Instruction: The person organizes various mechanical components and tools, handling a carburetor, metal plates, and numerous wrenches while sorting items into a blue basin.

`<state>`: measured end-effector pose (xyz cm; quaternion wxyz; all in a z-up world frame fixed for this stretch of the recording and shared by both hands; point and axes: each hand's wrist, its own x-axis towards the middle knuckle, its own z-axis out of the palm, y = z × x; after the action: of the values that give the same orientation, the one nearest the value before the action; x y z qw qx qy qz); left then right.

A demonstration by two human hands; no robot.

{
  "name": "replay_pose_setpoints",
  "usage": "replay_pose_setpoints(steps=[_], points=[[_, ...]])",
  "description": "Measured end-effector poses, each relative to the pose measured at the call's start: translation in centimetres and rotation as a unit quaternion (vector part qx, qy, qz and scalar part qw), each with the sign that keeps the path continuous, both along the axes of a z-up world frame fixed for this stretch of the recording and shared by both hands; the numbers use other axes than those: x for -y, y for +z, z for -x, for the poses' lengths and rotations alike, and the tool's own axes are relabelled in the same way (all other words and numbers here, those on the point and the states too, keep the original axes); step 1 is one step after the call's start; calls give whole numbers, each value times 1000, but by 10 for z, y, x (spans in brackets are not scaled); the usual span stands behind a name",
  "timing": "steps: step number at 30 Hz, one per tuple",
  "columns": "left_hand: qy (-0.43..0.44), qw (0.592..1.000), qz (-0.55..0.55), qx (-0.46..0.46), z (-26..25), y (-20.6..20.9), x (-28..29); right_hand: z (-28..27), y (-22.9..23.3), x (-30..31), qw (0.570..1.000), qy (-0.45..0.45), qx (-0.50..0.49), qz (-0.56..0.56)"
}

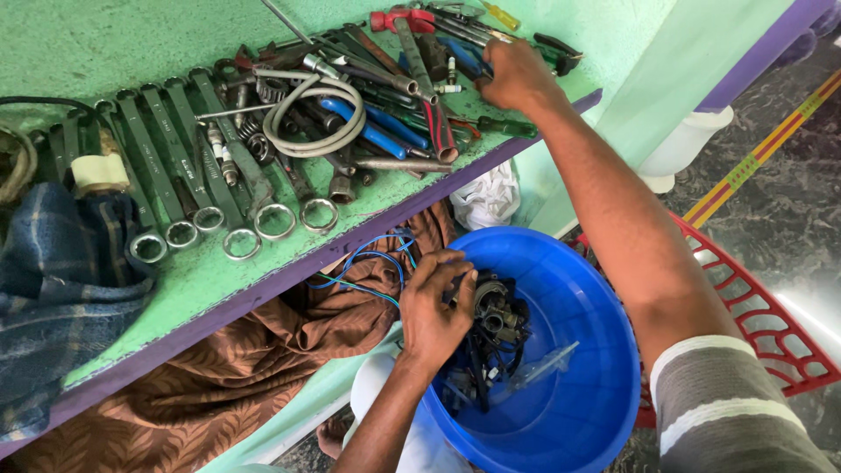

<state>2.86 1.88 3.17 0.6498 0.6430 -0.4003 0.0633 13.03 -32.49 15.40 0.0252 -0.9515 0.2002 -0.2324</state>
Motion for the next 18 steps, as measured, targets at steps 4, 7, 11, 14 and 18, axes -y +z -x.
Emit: replay_pose_setpoints(steps=[4,7,11,14,18], points=[[-9,1000,-23,-19,4,-6,-4,-8,-1,15,993,-19,57,-99],[-13,999,-30,-25,6,-10,-6,0,8,25,946,-8,151,-286],[-19,999,-34,-31,10,-15,-8,32,24,31,868,8,107,-485],[-33,996,-56,-62,12,-14,-6,62,25,30,782,52,124,-609],[-10,1000,-16,-15,14,-17,-5,114,7,24,726,117,185,-652]])
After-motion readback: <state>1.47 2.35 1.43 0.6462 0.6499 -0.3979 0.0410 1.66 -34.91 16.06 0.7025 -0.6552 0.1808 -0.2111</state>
